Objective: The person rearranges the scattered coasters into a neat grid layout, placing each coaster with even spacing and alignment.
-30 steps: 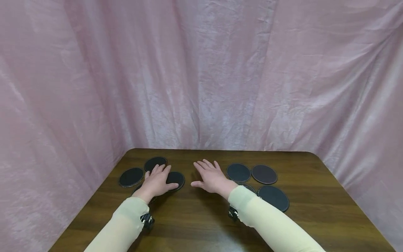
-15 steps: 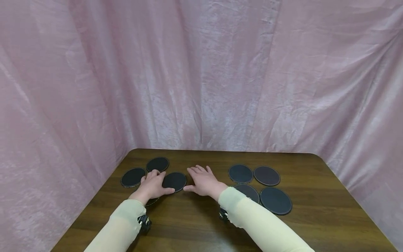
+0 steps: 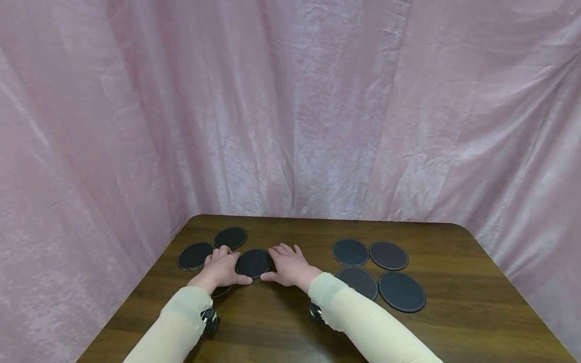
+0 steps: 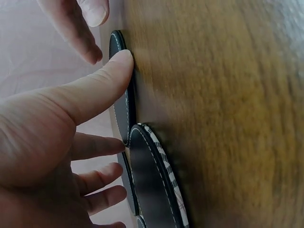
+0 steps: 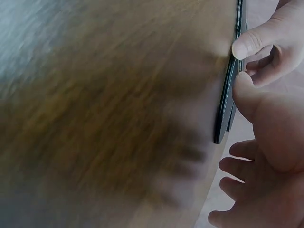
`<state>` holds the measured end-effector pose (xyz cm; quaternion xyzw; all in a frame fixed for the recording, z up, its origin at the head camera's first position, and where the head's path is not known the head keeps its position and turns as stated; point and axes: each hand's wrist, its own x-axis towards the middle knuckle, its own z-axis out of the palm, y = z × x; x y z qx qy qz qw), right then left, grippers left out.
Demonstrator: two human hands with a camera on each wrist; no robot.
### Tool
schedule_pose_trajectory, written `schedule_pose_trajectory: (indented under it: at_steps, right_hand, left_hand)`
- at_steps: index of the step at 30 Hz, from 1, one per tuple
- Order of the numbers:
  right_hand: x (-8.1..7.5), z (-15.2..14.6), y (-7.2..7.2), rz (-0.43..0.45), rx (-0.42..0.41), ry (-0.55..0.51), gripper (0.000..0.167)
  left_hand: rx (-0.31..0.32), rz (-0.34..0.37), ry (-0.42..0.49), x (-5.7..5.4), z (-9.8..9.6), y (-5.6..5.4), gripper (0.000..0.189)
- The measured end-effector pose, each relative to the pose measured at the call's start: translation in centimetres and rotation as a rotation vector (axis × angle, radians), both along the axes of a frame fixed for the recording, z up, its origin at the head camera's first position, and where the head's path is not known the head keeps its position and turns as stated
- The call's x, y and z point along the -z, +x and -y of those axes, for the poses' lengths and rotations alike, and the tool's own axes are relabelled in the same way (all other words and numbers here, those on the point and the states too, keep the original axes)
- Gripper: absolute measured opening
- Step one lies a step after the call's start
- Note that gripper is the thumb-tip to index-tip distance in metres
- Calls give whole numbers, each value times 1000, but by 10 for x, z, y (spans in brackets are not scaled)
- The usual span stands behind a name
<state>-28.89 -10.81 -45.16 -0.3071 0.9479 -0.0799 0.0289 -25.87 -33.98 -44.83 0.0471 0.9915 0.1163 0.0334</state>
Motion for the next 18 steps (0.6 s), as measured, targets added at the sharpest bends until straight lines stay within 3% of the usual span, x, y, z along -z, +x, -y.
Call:
schedule_pose_trajectory:
  at_steps: [18]
  right_hand:
    - [5,10,-3,-16,17,-34,77]
  left_hand:
    - [-6,25,-5,-4,-1,-6,99]
